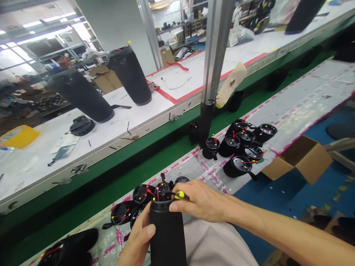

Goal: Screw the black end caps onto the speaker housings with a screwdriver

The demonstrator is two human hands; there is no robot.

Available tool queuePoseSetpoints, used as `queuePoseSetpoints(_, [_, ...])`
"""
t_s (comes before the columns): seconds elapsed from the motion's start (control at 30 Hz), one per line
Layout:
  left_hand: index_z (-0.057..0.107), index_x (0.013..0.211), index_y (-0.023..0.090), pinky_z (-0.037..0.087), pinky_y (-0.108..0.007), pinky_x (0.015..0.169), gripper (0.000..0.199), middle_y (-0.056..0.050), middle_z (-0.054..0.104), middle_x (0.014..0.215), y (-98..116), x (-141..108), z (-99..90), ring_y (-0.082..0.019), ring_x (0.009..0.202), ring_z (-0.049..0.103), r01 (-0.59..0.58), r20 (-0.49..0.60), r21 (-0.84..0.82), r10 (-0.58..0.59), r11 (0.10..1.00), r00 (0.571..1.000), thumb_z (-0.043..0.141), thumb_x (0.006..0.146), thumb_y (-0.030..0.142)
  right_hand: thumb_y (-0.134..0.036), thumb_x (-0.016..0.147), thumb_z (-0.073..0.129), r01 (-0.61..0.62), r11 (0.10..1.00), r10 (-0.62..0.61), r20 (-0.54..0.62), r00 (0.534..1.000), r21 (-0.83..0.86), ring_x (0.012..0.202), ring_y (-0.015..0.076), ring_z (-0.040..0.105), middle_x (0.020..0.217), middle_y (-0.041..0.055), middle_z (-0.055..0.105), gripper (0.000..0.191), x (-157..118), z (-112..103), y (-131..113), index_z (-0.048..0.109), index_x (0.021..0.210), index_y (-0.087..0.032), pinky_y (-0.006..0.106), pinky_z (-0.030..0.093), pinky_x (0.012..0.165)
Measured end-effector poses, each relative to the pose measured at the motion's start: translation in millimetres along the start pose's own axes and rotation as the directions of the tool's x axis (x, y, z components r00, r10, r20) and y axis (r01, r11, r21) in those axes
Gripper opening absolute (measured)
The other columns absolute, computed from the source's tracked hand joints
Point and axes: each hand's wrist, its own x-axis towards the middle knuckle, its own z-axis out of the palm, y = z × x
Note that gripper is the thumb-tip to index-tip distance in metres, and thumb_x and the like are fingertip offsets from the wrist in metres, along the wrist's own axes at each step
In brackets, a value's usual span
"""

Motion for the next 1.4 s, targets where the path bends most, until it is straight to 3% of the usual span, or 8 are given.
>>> queuePoseSetpoints(0.27, [0.064, 0.146, 0.025, 0.040, -0.055, 0.123, 0.070, -0.012, 0.069, 0.147, -25, 5, -3.6, -0.041, 0.143, 0.056, 0.043, 0.109, -0.230, -0.018, 0.972, 0.994, 0.076, 0.084, 0.053, -0.068, 0.094, 0.064, -0.023, 0.904, 0.000, 0.053, 0.999, 0.427, 0.074, 0.0139, 0.047, 0.083, -0.0023, 0.058, 0.052, 9, 0, 26, 0.068, 0.112, -0.019, 0.026, 0.039, 0.066])
queuePoseSetpoints(0.47, [0.075, 0.132, 0.026, 0.041, -0.050, 0.123, 0.053, -0.009, 0.073, 0.141, 3, -11, 26.9, -0.038, 0.144, 0.056, -0.044, -0.124, -0.105, 0.031, 0.993, 0.992, 0.078, 0.085, 0.051, -0.063, 0.099, 0.058, -0.044, 0.944, 0.038, 0.025, 0.999, 0.328, 0.075, 0.0148, 0.052, 0.093, 0.0009, 0.064, 0.050, -6, -5, 21, 0.068, 0.122, -0.020, 0.027, 0.045, 0.067])
queuePoseSetpoints(0.67, [0.065, 0.139, 0.023, 0.049, -0.054, 0.112, 0.077, -0.015, 0.074, 0.137, 10, -1, 36.6, -0.042, 0.128, 0.067, -0.007, -0.206, 0.064, 0.021, 0.998, 0.978, 0.079, 0.076, 0.063, -0.058, 0.103, 0.056, -0.047, 0.999, 0.048, -0.064, 0.997, 0.018, 0.119, 0.0279, 0.063, 0.135, 0.0099, 0.068, 0.051, -14, -12, -2, 0.061, 0.142, -0.027, 0.044, 0.048, 0.104])
queuePoseSetpoints(0.77, [0.064, 0.139, 0.022, 0.046, -0.058, 0.116, 0.079, -0.016, 0.074, 0.138, 1, 0, 34.9, -0.043, 0.129, 0.066, -0.016, -0.266, 0.202, 0.070, 0.979, 0.962, 0.074, 0.077, 0.069, -0.059, 0.101, 0.059, -0.022, 0.999, 0.022, 0.013, 1.000, -0.030, 0.104, 0.0250, 0.067, 0.120, 0.0069, 0.072, 0.044, -12, -17, -14, 0.068, 0.128, -0.026, 0.039, 0.050, 0.094])
queuePoseSetpoints(1.07, [0.060, 0.143, 0.026, 0.037, -0.047, 0.124, 0.071, -0.012, 0.045, 0.165, -16, -9, 26.6, -0.035, 0.152, 0.043, -0.206, -0.495, 0.533, 0.500, 0.821, 0.711, 0.065, 0.089, 0.071, -0.063, 0.093, 0.065, -0.143, 0.981, 0.125, 0.137, 0.983, 0.131, 0.074, 0.0166, 0.055, 0.083, -0.0017, 0.062, 0.045, -6, -23, -6, 0.067, 0.111, -0.022, 0.027, 0.040, 0.065])
queuePoseSetpoints(1.2, [0.049, 0.155, 0.028, 0.038, -0.056, 0.123, 0.114, -0.015, 0.056, 0.159, -5, 2, 21.3, -0.044, 0.152, 0.045, -0.138, -0.228, -0.037, 0.126, 0.990, 0.966, 0.083, 0.059, 0.079, -0.059, 0.086, 0.076, -0.078, 0.957, 0.015, 0.223, 0.975, 0.278, 0.074, 0.0158, 0.058, 0.084, -0.0027, 0.064, 0.045, 2, -24, -2, 0.066, 0.109, -0.021, 0.026, 0.042, 0.062])
queuePoseSetpoints(1.27, [0.060, 0.147, 0.026, 0.048, -0.061, 0.114, 0.109, -0.017, 0.067, 0.146, -2, 2, 19.9, -0.050, 0.139, 0.057, 0.041, -0.072, -0.213, -0.057, 0.976, 0.996, 0.085, 0.054, 0.076, -0.056, 0.089, 0.075, -0.032, 0.973, -0.003, 0.152, 0.988, 0.229, 0.090, 0.0201, 0.065, 0.103, 0.0010, 0.071, 0.045, 0, -23, -6, 0.066, 0.118, -0.023, 0.029, 0.048, 0.073])
queuePoseSetpoints(1.4, [0.067, 0.140, 0.029, 0.054, -0.058, 0.107, 0.084, -0.013, 0.076, 0.134, 4, -7, 21.8, -0.046, 0.129, 0.066, 0.069, -0.172, -0.142, -0.093, 0.987, 0.981, 0.080, 0.065, 0.066, -0.043, 0.106, 0.054, 0.022, 0.975, -0.063, -0.182, 0.981, -0.220, 0.098, 0.0244, 0.069, 0.120, 0.0064, 0.072, 0.030, -21, -18, -23, 0.059, 0.128, -0.024, 0.038, 0.049, 0.084])
